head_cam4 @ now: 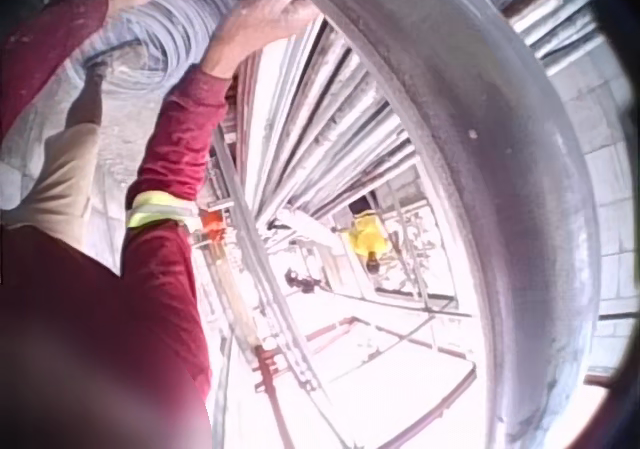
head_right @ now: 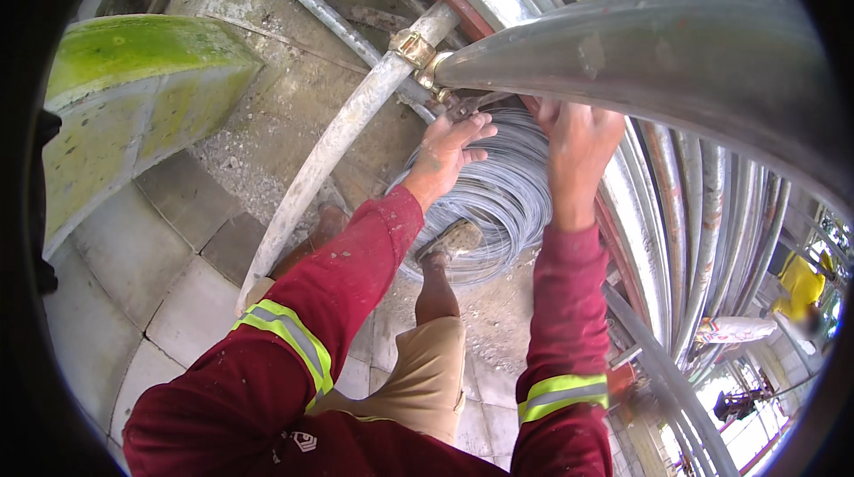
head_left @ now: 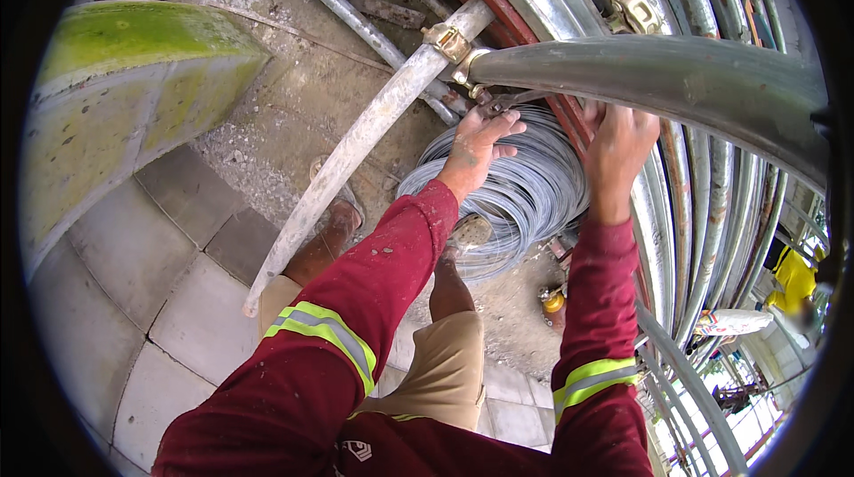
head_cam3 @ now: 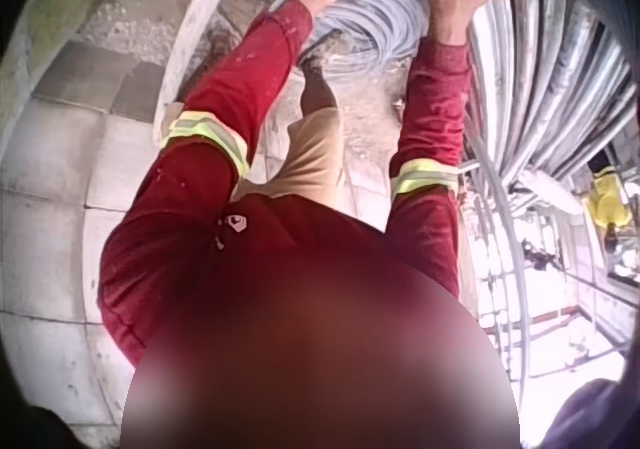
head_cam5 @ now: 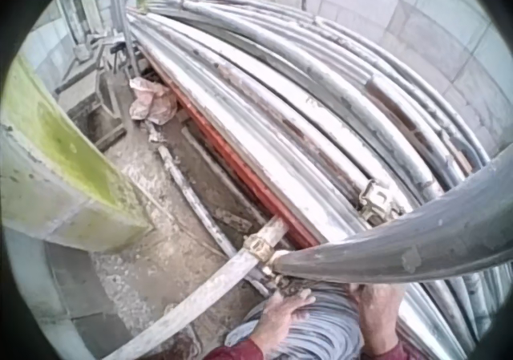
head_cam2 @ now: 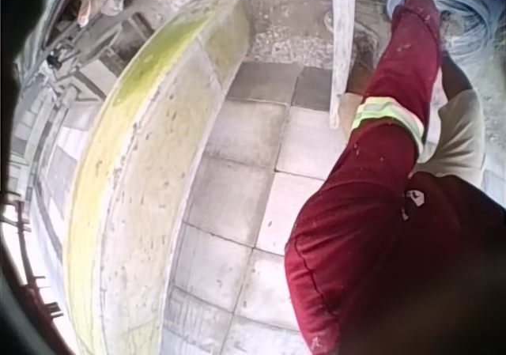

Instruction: The person aligns a white PVC pipe with a metal pipe and secures it using a metal clamp. They then use a wrench to tighten the clamp, ensuring the pipe is firmly attached. The task involves repeated adjustments and tightening to secure the connection.

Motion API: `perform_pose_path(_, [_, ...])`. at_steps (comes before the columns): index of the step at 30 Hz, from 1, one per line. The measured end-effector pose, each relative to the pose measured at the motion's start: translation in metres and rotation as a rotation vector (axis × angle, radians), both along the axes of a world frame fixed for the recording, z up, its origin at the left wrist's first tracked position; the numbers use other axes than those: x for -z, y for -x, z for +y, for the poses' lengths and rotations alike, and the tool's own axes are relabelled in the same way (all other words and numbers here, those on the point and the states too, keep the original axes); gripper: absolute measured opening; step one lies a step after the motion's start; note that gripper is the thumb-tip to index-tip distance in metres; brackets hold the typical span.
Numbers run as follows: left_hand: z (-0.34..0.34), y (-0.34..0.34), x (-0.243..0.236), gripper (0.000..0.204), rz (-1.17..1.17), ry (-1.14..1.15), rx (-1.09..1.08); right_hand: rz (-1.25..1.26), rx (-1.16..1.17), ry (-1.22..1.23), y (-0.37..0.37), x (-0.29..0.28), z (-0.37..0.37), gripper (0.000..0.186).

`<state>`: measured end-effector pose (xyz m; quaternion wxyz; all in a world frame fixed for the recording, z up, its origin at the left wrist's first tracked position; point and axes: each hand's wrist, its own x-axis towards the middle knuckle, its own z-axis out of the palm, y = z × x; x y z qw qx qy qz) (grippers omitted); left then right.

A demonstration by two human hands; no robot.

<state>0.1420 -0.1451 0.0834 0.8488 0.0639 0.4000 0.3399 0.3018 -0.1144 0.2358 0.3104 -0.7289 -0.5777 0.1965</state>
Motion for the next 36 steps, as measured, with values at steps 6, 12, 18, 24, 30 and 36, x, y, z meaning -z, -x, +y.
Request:
perform_pose_path(6, [0.000, 0.006, 0.019, 0.035, 0.022, -0.073, 0.001, 0.297, 0.056, -0.088, 0.104, -0.015, -0.093, 0.019])
perform_pose_path(12, [0.001, -0.008, -0.001, 0.046, 0.029, -0.045, -0.036, -0.382, -0.103, -0.116, -0.011, 0.010, -0.006, 0.025])
perform_pose_path(18, [0.001, -0.001, 0.016, 0.043, 0.142, -0.083, -0.085, 0.197, -0.012, 0.045, 0.111, -0.022, -0.117, 0.016])
perform_pose_path(24, [0.000, -0.010, -0.007, 0.055, 0.054, -0.045, -0.030, 0.042, 0.013, -0.095, 0.018, -0.004, 0.006, 0.017])
perform_pose_path(30, [0.000, 0.002, 0.010, 0.042, 0.140, -0.055, -0.045, 0.350, 0.106, -0.034, 0.118, -0.021, -0.103, 0.016])
perform_pose_path(36, [0.001, -0.008, -0.003, 0.056, 0.075, -0.040, -0.016, -0.394, -0.201, -0.127, -0.005, 0.000, 0.007, 0.020])
